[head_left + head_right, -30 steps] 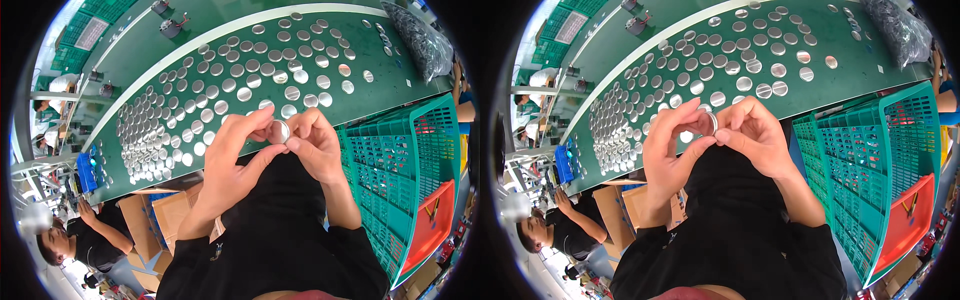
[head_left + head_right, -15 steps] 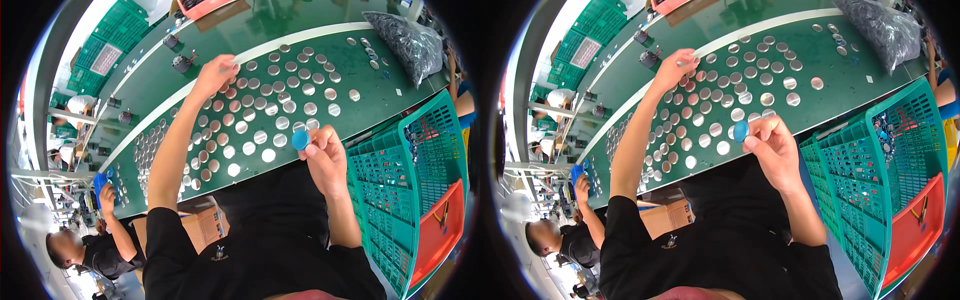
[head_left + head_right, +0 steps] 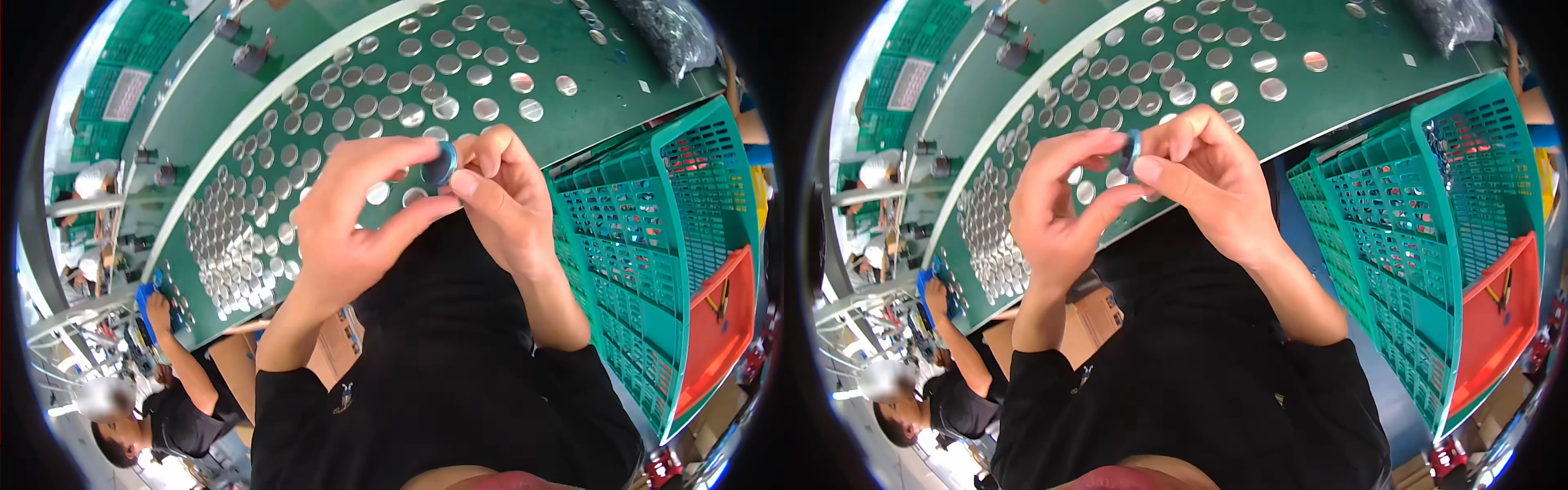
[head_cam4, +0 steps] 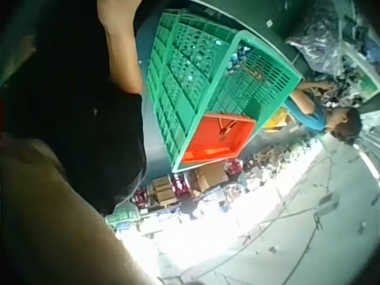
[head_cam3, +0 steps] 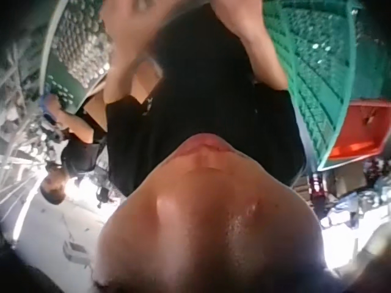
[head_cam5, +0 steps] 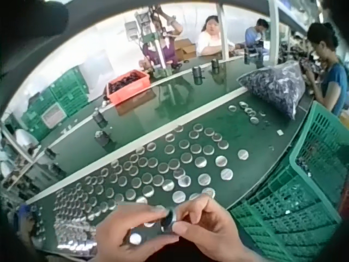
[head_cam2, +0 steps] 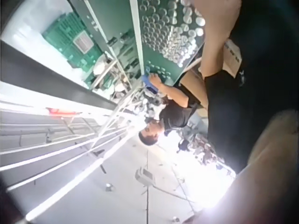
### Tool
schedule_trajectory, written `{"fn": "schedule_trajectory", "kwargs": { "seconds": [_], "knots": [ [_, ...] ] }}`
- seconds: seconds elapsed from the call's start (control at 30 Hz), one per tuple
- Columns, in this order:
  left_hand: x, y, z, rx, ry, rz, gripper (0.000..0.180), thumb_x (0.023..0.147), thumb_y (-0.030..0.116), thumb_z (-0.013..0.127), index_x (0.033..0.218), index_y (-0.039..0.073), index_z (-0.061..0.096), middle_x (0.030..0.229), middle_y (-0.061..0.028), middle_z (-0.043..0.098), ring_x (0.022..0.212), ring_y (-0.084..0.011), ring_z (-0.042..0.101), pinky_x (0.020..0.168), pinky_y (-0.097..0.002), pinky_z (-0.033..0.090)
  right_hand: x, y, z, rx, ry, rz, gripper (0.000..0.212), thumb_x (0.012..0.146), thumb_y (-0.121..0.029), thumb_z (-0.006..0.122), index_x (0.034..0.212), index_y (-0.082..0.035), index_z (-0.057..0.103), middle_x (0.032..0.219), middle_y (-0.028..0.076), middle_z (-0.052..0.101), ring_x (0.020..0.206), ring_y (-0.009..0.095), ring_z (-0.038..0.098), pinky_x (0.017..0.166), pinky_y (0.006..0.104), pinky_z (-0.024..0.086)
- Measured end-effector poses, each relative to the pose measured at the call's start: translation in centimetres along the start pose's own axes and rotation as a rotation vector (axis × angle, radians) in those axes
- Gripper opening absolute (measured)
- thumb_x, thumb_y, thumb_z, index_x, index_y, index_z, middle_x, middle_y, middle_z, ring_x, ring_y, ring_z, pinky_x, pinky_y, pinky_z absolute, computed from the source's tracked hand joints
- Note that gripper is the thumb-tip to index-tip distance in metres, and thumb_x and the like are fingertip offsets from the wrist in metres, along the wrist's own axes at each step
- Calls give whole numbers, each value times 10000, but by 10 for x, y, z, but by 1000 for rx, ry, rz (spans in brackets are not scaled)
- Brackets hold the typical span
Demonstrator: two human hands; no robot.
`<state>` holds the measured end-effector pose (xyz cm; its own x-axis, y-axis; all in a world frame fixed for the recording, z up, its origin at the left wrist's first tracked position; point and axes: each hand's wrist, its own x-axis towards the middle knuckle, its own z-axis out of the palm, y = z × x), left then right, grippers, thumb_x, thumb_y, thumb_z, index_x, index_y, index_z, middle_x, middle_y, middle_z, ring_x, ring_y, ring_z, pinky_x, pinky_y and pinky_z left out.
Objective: Assembling and inspecting small circular components by applying covers and stickers on a factory production line.
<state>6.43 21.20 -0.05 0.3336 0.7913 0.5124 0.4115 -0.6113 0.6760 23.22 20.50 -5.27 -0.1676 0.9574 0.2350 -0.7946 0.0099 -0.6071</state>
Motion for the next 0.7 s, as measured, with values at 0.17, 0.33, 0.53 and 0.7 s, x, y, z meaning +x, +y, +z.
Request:
{"fn": "schedule_trajectory", "kwargs": {
  "seconds": [0.17,0.33,0.53,0.7],
  "knots": [
    [-17,-5,2,-362,22,-29,305,774,-82,751,1042,4,632,996,-118,647,916,-194,610,809,-322,495,-4,8,1,-27,-93,-24,167,933,30,604,967,-63,469,962,103,607,873,138,594,773,288,512],
    [-28,-6,-5,-545,16,-139,202,799,-76,732,956,14,642,974,-111,646,922,-199,614,847,-332,505,-12,7,10,-144,-115,-42,205,916,60,618,968,-62,461,954,113,619,850,135,592,757,289,501],
    [-34,1,-9,-661,20,-234,195,820,-67,718,991,-3,652,953,-116,659,909,-184,627,868,-326,516,-16,7,13,-281,-125,-86,235,902,102,609,969,-56,449,955,121,632,853,140,592,753,286,489],
    [-41,14,-7,-245,117,-128,208,850,-82,688,1050,-48,643,1040,-146,680,933,-193,652,833,-306,526,-16,5,18,-361,-138,-125,269,876,130,624,971,-54,453,966,125,638,887,146,605,779,293,493]
  ]
}}
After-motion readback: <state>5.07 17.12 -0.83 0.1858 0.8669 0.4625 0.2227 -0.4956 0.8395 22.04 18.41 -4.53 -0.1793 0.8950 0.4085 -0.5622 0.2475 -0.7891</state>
